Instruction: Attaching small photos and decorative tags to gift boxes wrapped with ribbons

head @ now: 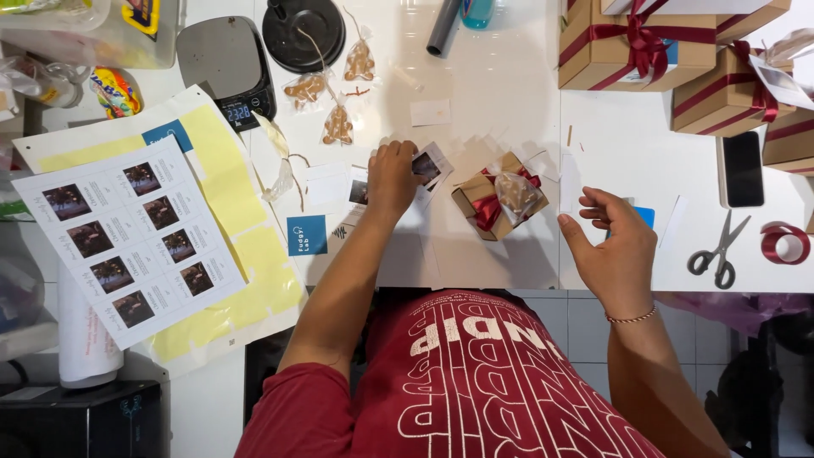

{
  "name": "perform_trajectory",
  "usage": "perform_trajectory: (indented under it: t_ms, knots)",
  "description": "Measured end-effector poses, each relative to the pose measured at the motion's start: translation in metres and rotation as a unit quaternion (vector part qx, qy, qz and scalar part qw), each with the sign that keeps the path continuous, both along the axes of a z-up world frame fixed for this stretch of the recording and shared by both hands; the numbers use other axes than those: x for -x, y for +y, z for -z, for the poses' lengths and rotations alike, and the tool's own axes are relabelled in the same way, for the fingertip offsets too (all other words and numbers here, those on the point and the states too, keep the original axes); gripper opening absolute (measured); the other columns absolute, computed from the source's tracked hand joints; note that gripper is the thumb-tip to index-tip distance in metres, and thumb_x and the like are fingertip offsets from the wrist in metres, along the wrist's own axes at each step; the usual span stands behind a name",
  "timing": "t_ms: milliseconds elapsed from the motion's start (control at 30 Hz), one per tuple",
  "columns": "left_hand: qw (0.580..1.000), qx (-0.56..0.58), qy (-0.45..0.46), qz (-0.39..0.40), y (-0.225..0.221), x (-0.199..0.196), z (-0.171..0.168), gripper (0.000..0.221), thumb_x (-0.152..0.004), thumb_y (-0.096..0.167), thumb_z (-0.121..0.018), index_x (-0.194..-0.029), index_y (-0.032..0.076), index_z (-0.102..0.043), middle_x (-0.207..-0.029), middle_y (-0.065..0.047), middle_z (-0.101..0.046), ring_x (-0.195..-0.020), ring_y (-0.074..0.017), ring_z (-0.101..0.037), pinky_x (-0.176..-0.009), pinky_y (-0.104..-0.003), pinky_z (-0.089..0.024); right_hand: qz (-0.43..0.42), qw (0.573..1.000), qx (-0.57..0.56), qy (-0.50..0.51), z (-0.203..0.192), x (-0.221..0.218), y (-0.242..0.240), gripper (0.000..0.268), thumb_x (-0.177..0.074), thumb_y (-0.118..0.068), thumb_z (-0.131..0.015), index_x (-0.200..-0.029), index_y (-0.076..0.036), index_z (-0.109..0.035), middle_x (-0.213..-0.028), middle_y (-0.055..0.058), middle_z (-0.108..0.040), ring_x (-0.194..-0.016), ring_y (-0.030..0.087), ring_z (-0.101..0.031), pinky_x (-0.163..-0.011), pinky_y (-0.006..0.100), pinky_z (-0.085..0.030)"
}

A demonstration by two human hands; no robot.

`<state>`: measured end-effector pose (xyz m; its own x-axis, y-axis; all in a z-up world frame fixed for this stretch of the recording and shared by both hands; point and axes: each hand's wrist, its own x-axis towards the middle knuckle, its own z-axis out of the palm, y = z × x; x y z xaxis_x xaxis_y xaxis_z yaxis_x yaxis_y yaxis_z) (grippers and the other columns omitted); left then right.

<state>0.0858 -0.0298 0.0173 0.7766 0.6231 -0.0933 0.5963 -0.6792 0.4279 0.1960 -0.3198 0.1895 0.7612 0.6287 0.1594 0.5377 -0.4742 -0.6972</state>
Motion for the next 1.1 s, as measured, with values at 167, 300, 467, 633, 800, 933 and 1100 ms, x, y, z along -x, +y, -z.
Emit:
perform_trajectory:
  t_ms: [167, 300, 467, 633, 800, 933, 1100]
  knots:
    - [0.998, 0.052, -0.027, -0.027, -0.001, 0.014, -0.010, 0.043, -0.089, 0.018, -0.079, -0.127, 0.012, -0.059, -0.098, -0.011, -0.073, -0.100, -0.0321, -0.073, -0.089, -0.046, -0.057, 0.026, 0.999, 0.017, 0.035, 0.019, -0.012, 0.002, 0.039, -0.091, 0.001, -0.082, -0.123, 0.016, -0.067, -0.106, 0.032, -0.067, -0.099, 0.048, -0.068, -0.083, 0.051, -0.056]
    - [0.999, 0.005, -0.029, -0.045, 0.004, 0.028, -0.010, 0.029, -0.096, 0.025, -0.074, -0.119, 0.012, -0.064, -0.088, -0.010, -0.075, -0.089, -0.0308, -0.076, -0.081, -0.045, -0.060, 0.025, 0.998, -0.003, 0.059, 0.053, -0.039, 0.022, 0.029, -0.097, -0.006, -0.078, -0.121, 0.008, -0.070, -0.105, 0.025, -0.070, -0.100, 0.042, -0.070, -0.084, 0.046, -0.056]
    - [0.977, 0.073, -0.174, -0.103, -0.003, 0.056, -0.055, 0.017, -0.095, 0.012, -0.074, -0.111, 0.008, -0.069, -0.086, -0.014, -0.074, -0.083, -0.0311, -0.075, -0.073, -0.041, -0.059, -0.063, 0.996, 0.003, -0.061, 0.045, -0.045, 0.062, 0.023, -0.094, -0.004, -0.076, -0.116, -0.006, -0.077, -0.103, 0.014, -0.069, -0.101, 0.036, -0.065, -0.088, 0.045, -0.052]
    - [0.902, 0.291, -0.280, -0.152, -0.027, 0.069, -0.062, 0.023, -0.090, 0.005, -0.075, -0.111, 0.008, -0.068, -0.083, -0.009, -0.074, -0.078, -0.0177, -0.069, -0.072, -0.034, -0.058, -0.238, 0.949, 0.112, -0.174, 0.059, -0.035, 0.103, 0.023, -0.088, -0.024, -0.082, -0.111, -0.019, -0.080, -0.111, 0.005, -0.071, -0.112, 0.029, -0.057, -0.103, 0.049, -0.036]
    - [0.841, 0.374, -0.351, -0.173, -0.054, 0.051, -0.037, 0.009, -0.096, 0.009, -0.069, -0.104, 0.005, -0.071, -0.083, -0.011, -0.076, -0.083, -0.0135, -0.068, -0.072, -0.032, -0.058, -0.257, 0.922, 0.201, -0.206, 0.093, -0.035, 0.117, 0.011, -0.085, -0.023, -0.086, -0.095, -0.023, -0.082, -0.099, -0.003, -0.076, -0.115, 0.021, -0.057, -0.106, 0.054, -0.022]
    - [0.846, 0.361, -0.346, -0.183, -0.066, 0.039, -0.027, 0.007, -0.096, 0.013, -0.071, -0.101, 0.009, -0.073, -0.083, -0.013, -0.077, -0.078, -0.0201, -0.074, -0.066, -0.033, -0.059, -0.254, 0.944, 0.100, -0.184, 0.096, -0.035, 0.116, 0.005, -0.087, -0.019, -0.085, -0.090, -0.020, -0.081, -0.091, -0.001, -0.074, -0.106, 0.021, -0.062, -0.104, 0.053, -0.024]
    - [0.868, 0.330, -0.335, -0.160, -0.077, 0.030, -0.071, 0.009, -0.095, 0.010, -0.071, -0.103, 0.009, -0.075, -0.087, -0.015, -0.079, -0.079, -0.0252, -0.078, -0.063, -0.032, -0.062, -0.201, 0.974, -0.036, -0.100, 0.111, -0.030, 0.110, 0.008, -0.093, -0.028, -0.082, -0.091, -0.021, -0.079, -0.077, -0.005, -0.070, -0.096, 0.019, -0.063, -0.102, 0.053, -0.020]
